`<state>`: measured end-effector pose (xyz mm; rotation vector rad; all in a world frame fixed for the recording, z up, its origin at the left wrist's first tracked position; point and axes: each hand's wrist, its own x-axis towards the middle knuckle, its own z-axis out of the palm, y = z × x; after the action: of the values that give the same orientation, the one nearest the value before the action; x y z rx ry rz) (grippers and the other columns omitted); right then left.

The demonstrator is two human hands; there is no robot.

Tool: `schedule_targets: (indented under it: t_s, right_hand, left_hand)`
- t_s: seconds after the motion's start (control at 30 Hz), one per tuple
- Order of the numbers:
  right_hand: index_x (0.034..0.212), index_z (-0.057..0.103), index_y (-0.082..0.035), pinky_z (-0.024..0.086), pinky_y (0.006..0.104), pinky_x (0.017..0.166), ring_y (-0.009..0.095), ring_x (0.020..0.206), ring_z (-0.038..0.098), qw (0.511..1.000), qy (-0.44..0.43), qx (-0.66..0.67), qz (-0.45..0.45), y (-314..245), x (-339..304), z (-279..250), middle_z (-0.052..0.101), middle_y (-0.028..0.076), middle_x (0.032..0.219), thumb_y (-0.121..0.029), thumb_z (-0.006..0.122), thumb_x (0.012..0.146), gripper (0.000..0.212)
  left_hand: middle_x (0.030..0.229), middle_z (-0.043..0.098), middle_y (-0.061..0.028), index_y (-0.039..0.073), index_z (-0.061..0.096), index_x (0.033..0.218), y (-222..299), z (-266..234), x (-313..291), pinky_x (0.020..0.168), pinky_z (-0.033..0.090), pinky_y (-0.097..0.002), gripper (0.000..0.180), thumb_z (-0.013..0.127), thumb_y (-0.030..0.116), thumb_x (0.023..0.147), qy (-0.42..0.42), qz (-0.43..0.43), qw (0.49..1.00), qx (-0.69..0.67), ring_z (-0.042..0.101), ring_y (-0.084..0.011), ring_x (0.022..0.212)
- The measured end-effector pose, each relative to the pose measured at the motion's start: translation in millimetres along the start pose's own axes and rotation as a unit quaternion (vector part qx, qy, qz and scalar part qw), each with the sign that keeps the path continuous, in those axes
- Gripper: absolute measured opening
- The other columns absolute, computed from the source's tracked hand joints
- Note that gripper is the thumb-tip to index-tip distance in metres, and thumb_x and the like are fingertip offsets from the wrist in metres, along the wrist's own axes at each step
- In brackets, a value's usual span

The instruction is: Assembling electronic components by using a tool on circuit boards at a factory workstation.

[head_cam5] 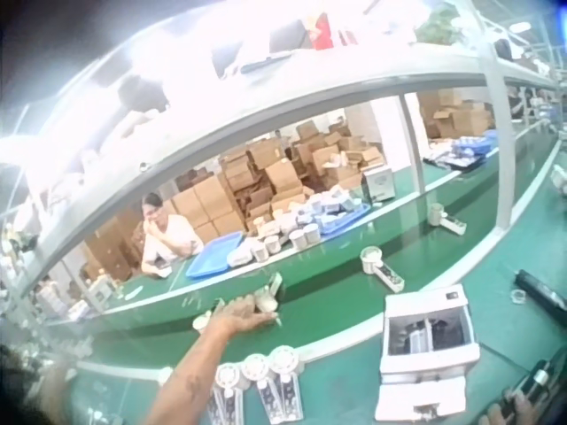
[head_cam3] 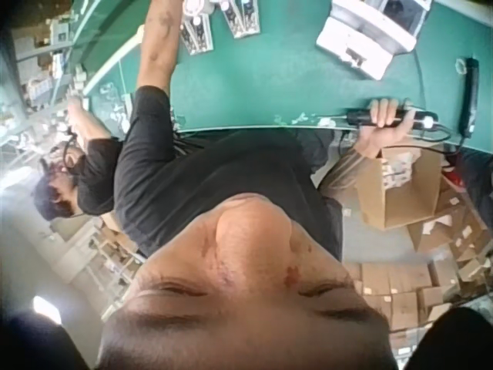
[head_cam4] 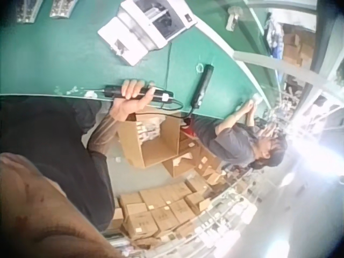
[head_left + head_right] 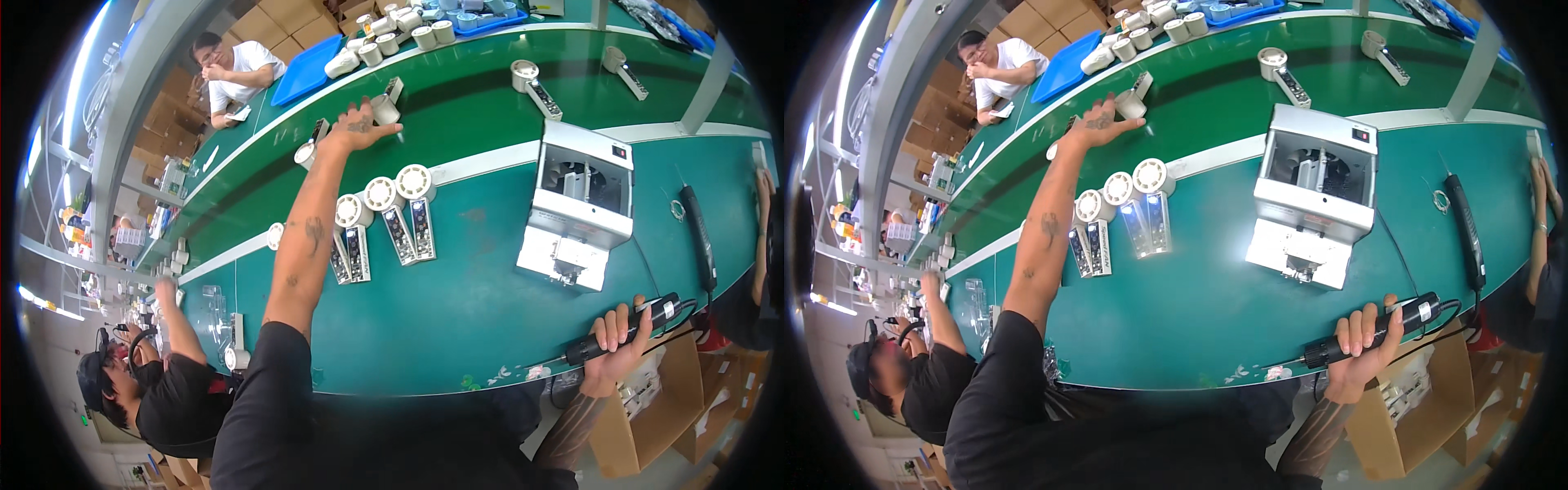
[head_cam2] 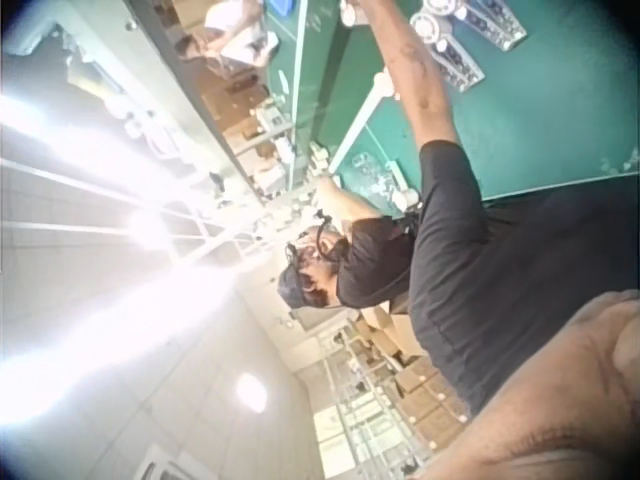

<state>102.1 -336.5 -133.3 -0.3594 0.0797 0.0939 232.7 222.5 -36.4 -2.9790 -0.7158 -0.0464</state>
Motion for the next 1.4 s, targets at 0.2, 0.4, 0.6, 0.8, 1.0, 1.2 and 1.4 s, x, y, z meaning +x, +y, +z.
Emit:
schedule_targets:
  t_s: [0.2,0.4,0.6,0.8,1.0,1.2,1.4]
  right_hand:
    - [0.122,0.051,-0.011,0.037,0.0248,0.044,0.007,0.046,0.038,0.999,-0.014,0.026,0.016,-1,2,-2,0.041,-0.003,0.064,-0.032,0.048,0.116,0.022]
    - [0.120,0.054,-0.010,0.037,0.0248,0.046,0.007,0.047,0.039,1.000,0.008,0.014,0.010,-1,-1,11,0.040,-0.003,0.064,-0.034,0.050,0.116,0.025]
    - [0.099,0.061,-0.009,0.036,0.0255,0.046,0.007,0.047,0.038,0.981,0.159,0.077,0.083,-13,1,51,0.040,-0.004,0.062,-0.042,0.056,0.113,0.036]
    - [0.115,0.056,-0.011,0.036,0.0295,0.042,0.012,0.043,0.038,0.956,-0.122,-0.206,-0.171,-8,7,141,0.042,-0.002,0.061,-0.046,0.046,0.114,0.037]
    - [0.141,0.043,-0.006,0.048,0.0349,0.049,0.016,0.047,0.047,0.868,-0.188,-0.374,-0.267,15,34,195,0.045,0.002,0.063,-0.042,0.039,0.117,0.044]
    - [0.102,0.052,0.002,0.044,0.0305,0.041,0.016,0.041,0.048,0.730,-0.175,-0.548,-0.369,54,49,199,0.048,0.006,0.056,-0.013,0.063,0.106,0.019]
    - [0.112,0.046,0.000,0.042,0.0313,0.041,0.015,0.041,0.042,0.786,-0.094,-0.544,-0.280,47,17,195,0.045,0.005,0.057,-0.023,0.054,0.110,0.024]
  left_hand:
    - [0.153,0.057,-0.0278,0.012,0.061,0.152,60,-64,-104,0.123,0.035,-0.0517,0.088,0.064,0.075,0.090,-0.239,0.183,0.953,-0.038,0.048,-0.0454,0.148]
    - [0.098,0.079,-0.0196,0.014,0.079,0.116,87,-63,-138,0.098,0.055,-0.0492,0.055,0.075,0.058,0.085,-0.137,0.253,0.956,-0.058,0.075,-0.0409,0.102]
    - [0.068,0.071,-0.0128,0.008,0.079,0.093,135,-40,-226,0.069,0.058,-0.0438,0.052,0.072,0.060,0.094,-0.019,0.357,0.931,-0.073,0.074,-0.0379,0.069]
    - [0.106,0.071,-0.0160,-0.002,0.071,0.087,135,14,-246,0.079,0.055,-0.0386,0.040,0.065,0.032,0.107,0.043,0.343,0.870,-0.352,0.068,-0.0262,0.098]
    - [0.103,0.074,-0.0141,-0.007,0.074,0.097,143,47,-256,0.079,0.053,-0.0334,0.040,0.048,0.019,0.113,0.004,0.237,0.702,-0.671,0.068,-0.0193,0.092]
    - [0.092,0.071,-0.0142,-0.008,0.073,0.092,141,56,-257,0.069,0.051,-0.0311,0.038,0.049,0.014,0.112,0.013,0.261,0.672,-0.693,0.066,-0.0168,0.076]
    - [0.094,0.071,-0.0171,-0.010,0.073,0.091,138,53,-260,0.070,0.052,-0.0321,0.043,0.045,0.016,0.112,-0.019,0.251,0.689,-0.680,0.066,-0.0193,0.078]
